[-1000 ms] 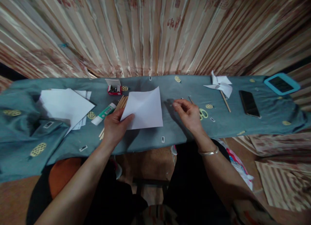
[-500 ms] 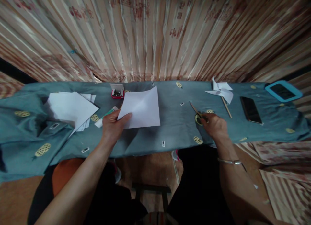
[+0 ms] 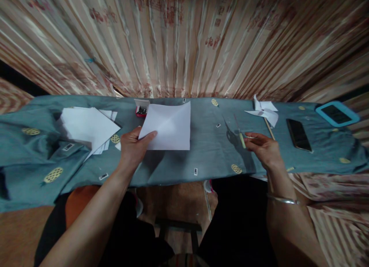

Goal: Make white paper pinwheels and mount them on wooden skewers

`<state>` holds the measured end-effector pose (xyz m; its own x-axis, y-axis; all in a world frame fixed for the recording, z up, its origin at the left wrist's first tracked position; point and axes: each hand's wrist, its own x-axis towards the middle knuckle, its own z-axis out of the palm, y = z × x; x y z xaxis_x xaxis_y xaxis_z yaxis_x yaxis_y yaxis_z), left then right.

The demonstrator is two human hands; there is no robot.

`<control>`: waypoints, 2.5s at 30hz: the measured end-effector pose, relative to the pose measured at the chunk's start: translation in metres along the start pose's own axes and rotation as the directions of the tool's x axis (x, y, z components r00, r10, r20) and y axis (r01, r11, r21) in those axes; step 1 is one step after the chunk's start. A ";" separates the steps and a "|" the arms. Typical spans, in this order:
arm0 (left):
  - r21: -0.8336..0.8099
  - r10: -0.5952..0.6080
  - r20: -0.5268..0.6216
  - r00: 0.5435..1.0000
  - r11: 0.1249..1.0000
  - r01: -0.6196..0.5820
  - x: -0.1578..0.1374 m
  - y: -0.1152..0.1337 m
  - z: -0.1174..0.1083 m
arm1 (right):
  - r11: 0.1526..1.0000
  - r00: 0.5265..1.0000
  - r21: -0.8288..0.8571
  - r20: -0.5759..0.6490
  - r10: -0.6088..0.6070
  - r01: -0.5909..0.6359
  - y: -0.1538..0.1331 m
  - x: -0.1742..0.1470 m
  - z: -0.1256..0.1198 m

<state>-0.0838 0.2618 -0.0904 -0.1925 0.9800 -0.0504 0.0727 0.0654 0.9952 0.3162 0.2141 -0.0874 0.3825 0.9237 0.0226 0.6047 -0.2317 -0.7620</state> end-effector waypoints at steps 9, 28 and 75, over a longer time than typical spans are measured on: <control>-0.013 0.027 -0.170 0.985 0.999 -0.030 -0.001 0.020 0.001 | 0.617 0.809 0.664 0.583 -0.074 -0.422 -0.065 -0.050 0.067; -0.162 -0.011 -0.146 0.989 0.987 -0.013 0.001 0.020 0.005 | 0.819 0.536 0.465 0.810 -0.239 -0.337 -0.071 -0.068 0.084; -0.040 -0.041 -0.010 0.999 0.998 0.041 -0.001 0.009 0.002 | 0.863 0.510 0.405 0.834 -0.212 -0.303 -0.068 -0.069 0.088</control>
<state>-0.0810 0.2616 -0.0815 -0.2054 0.9745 -0.0905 0.0254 0.0978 0.9949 0.1876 0.1928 -0.0942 -0.5160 0.7744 -0.3662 0.1233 -0.3560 -0.9263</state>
